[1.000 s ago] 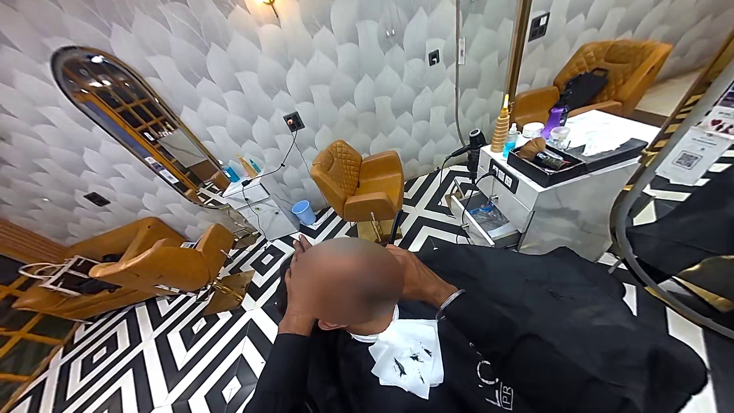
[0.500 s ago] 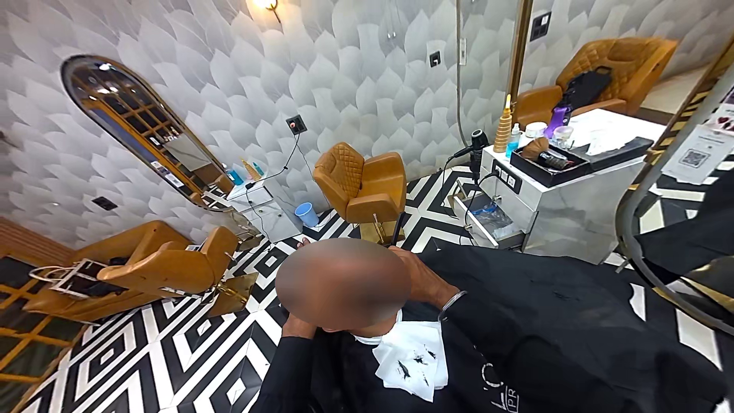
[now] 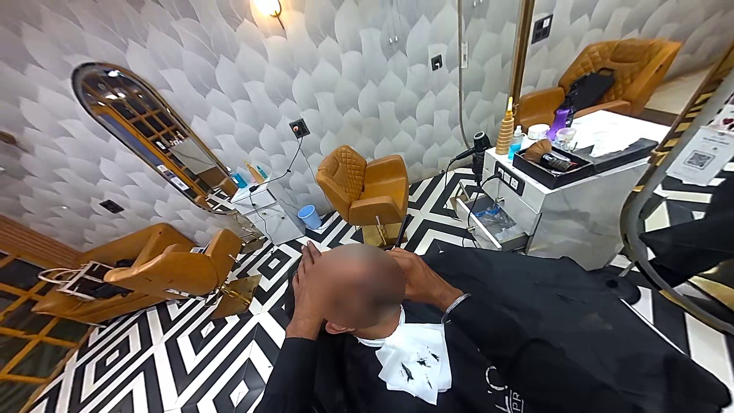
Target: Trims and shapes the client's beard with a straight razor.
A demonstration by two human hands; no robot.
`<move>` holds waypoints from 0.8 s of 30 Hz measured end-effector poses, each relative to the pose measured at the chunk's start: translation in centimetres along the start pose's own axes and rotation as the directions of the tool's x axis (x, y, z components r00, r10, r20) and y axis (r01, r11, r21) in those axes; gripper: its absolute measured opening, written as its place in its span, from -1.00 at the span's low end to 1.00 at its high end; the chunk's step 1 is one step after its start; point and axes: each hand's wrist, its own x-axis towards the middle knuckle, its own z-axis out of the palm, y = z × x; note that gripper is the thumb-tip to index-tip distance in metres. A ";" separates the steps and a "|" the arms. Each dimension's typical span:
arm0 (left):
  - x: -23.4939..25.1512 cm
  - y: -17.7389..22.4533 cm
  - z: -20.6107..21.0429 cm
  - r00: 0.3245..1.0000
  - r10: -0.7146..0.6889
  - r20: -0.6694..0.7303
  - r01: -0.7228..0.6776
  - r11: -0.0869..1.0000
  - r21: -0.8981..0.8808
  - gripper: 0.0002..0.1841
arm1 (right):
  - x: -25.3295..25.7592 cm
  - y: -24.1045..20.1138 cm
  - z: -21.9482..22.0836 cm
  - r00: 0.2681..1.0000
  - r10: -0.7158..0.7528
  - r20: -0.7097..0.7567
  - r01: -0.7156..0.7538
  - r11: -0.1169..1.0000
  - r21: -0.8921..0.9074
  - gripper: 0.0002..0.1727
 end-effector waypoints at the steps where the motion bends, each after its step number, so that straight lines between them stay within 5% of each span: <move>1: 0.0 0.0 0.0 1.000 -0.003 0.002 0.003 1.000 0.001 0.60 | 0.0 0.0 0.0 1.000 0.001 0.004 -0.001 1.000 -0.006 -0.88; 24: -0.1 -0.1 0.2 1.000 -0.005 -0.007 0.005 1.000 -0.015 0.57 | -0.4 -0.1 0.2 1.000 -0.006 0.018 0.006 1.000 -0.021 -0.87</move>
